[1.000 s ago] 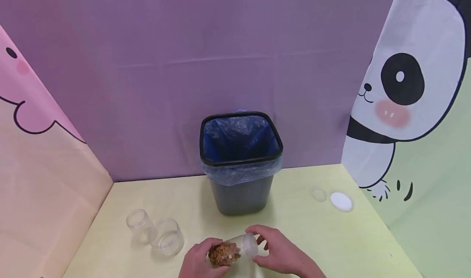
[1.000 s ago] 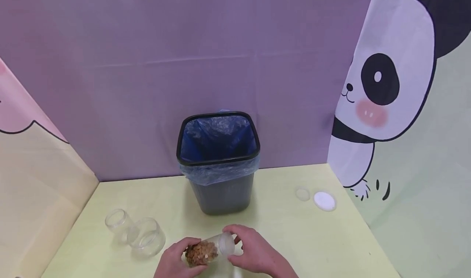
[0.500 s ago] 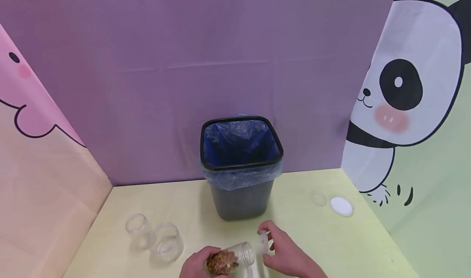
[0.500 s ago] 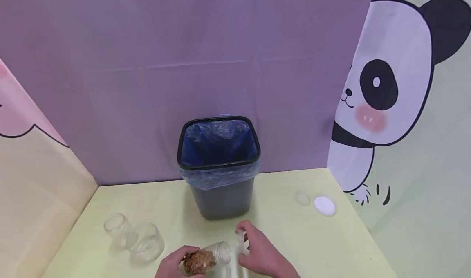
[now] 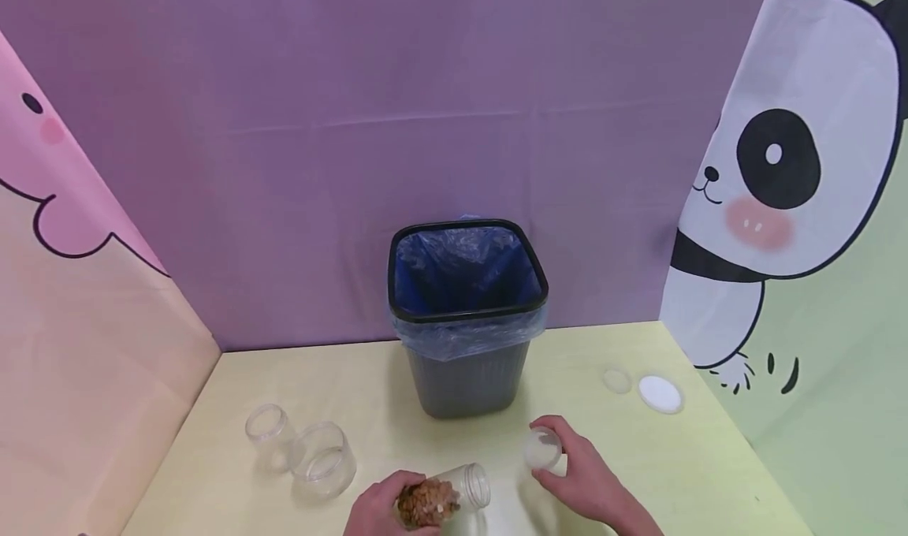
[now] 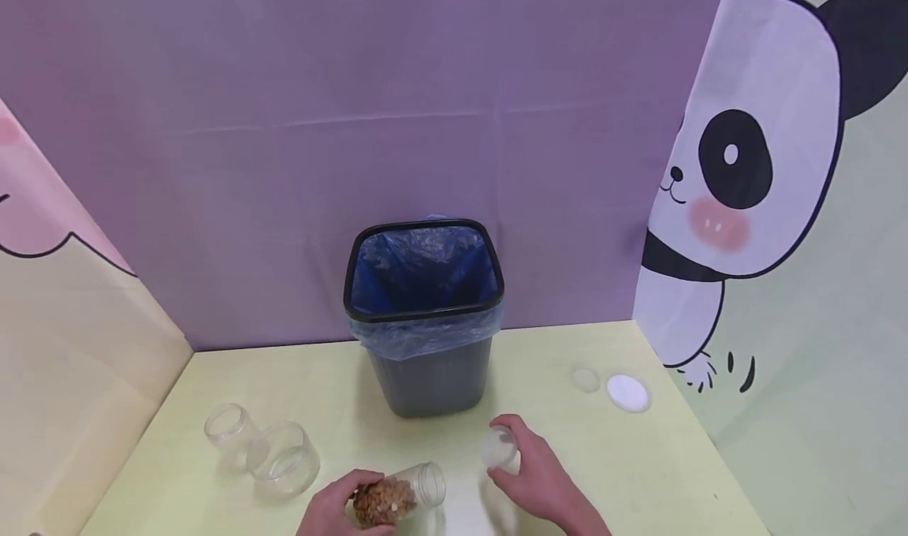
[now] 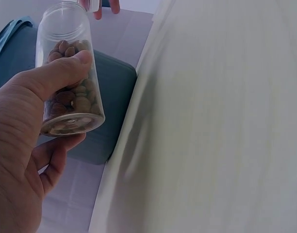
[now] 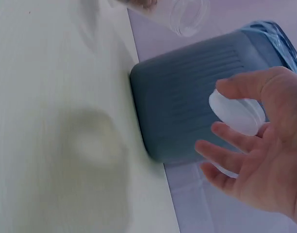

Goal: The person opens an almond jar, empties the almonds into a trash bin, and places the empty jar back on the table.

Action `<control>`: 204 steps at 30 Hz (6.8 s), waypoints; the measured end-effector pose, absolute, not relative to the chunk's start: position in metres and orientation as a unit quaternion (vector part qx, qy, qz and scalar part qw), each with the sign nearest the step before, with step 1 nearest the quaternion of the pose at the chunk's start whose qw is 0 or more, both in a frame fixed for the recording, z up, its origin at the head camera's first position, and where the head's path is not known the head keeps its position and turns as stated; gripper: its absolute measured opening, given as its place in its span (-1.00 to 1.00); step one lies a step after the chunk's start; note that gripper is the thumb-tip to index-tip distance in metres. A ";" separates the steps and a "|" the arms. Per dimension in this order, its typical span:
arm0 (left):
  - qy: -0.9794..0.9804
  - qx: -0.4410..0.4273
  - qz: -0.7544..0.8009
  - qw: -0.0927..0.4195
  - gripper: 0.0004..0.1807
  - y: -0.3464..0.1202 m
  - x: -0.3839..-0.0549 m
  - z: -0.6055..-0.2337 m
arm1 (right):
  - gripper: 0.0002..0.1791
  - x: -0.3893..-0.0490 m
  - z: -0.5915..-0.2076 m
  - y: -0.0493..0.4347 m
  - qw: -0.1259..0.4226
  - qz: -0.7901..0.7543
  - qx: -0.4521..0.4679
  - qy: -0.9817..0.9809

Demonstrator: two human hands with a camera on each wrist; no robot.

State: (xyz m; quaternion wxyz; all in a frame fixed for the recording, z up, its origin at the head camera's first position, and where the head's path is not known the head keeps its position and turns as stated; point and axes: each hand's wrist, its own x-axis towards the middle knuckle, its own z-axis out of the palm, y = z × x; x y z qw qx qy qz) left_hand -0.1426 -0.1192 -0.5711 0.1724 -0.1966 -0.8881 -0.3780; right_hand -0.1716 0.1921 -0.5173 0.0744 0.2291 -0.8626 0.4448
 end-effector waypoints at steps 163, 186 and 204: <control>-0.893 -0.211 -0.351 0.188 -0.36 -0.143 -0.122 -0.523 | -0.52 -0.293 -0.363 0.169 0.111 0.623 0.086 -0.769; -0.846 -0.377 -0.217 0.308 -0.34 -0.170 -0.165 -0.354 | -0.48 -0.288 -0.369 0.154 0.125 0.585 0.053 -0.800; -0.860 -0.365 -0.202 0.294 -0.36 -0.179 -0.217 -0.285 | -0.51 -0.292 -0.374 0.149 0.155 0.598 0.035 -0.786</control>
